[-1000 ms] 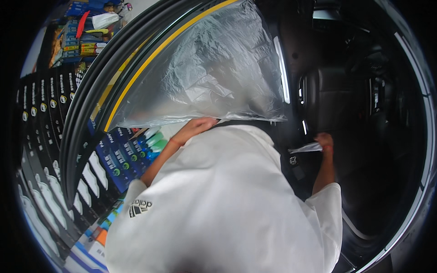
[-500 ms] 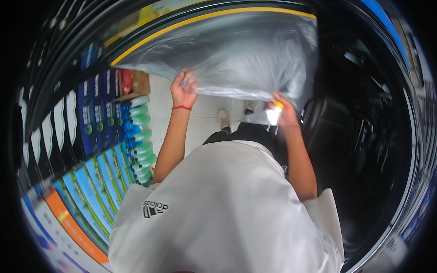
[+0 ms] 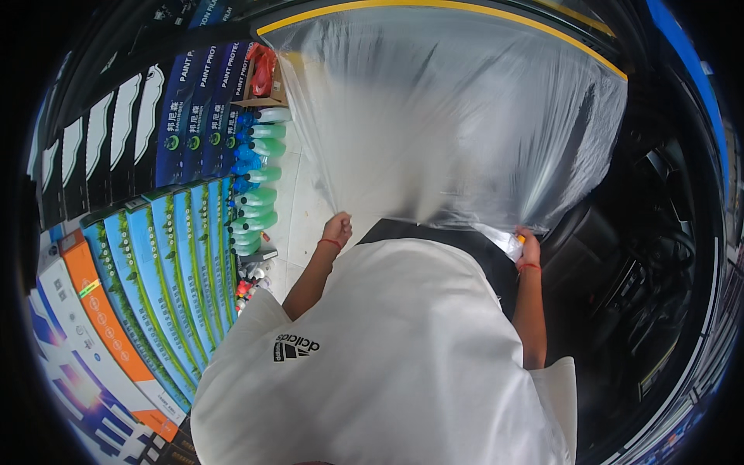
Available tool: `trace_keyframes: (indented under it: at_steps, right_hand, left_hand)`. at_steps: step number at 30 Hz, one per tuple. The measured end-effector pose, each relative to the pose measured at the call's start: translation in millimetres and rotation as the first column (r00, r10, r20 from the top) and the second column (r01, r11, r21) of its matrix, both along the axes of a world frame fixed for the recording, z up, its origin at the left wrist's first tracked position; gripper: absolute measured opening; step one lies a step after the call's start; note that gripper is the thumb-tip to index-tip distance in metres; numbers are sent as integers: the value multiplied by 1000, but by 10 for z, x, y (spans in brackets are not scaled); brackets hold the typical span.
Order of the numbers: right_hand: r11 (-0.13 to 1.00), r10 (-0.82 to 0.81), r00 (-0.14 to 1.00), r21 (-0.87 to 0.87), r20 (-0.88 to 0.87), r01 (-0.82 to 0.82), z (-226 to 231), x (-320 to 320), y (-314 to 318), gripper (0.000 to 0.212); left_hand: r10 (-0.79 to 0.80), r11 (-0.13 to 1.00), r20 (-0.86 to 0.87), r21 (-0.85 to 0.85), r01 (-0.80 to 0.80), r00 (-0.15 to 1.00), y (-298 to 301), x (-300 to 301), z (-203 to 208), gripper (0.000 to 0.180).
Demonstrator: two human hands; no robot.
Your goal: The person uses a pink heat gun to warm the car's rear window area while smoothing a film with gloved hands. They then remove a black plastic trim piece from the window frame, place it inside the car, and later apply yellow tape along the window edge to secure a protective plastic sheet.
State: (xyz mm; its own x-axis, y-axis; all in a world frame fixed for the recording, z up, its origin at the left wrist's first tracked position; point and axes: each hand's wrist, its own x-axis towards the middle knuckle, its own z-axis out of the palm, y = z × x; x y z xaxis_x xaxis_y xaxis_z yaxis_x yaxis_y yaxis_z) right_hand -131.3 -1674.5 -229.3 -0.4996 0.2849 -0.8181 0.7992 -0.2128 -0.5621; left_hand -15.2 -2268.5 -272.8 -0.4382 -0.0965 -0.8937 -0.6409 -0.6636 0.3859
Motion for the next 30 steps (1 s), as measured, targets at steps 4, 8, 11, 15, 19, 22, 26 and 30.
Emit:
trace_keyframes:
  at_steps: [4,8,11,15,19,22,26,30]
  right_hand:
    - [-107,959,22,432,283,-895,-197,319,526,21]
    - [69,950,192,435,247,-898,787,-493,-760,31]
    - [276,937,342,741,-67,-612,1594,-1207,-1379,36]
    - [346,932,241,860,-270,-375,2265,-2066,-2250,61]
    - [316,946,170,907,-277,-280,2407,-2786,-2517,78]
    - [227,963,186,960,-196,-162,2212,-3466,-2136,84]
    - [159,956,271,974,-110,-165,2092,-3969,-1308,91]
    - [223,898,400,974,-187,-47,1824,-4153,-277,93]
  left_hand:
    - [-441,185,623,-641,745,646,-829,410,-732,28]
    - [-280,-333,-63,-930,-158,958,-1319,-1423,849,48]
    - [-747,-170,-227,-844,-509,625,-504,-2951,2440,54]
    - [-827,-508,257,-723,-468,500,-67,-3919,2671,66]
    - [-722,-661,425,-658,-362,546,-215,-4157,2347,72]
    - [-704,-612,316,-725,-316,636,-587,-4013,2116,81]
    - [-625,-530,318,-844,-87,713,-1170,-3587,2035,88]
    - [-537,-667,414,-742,-69,735,-1001,-3364,2187,89]
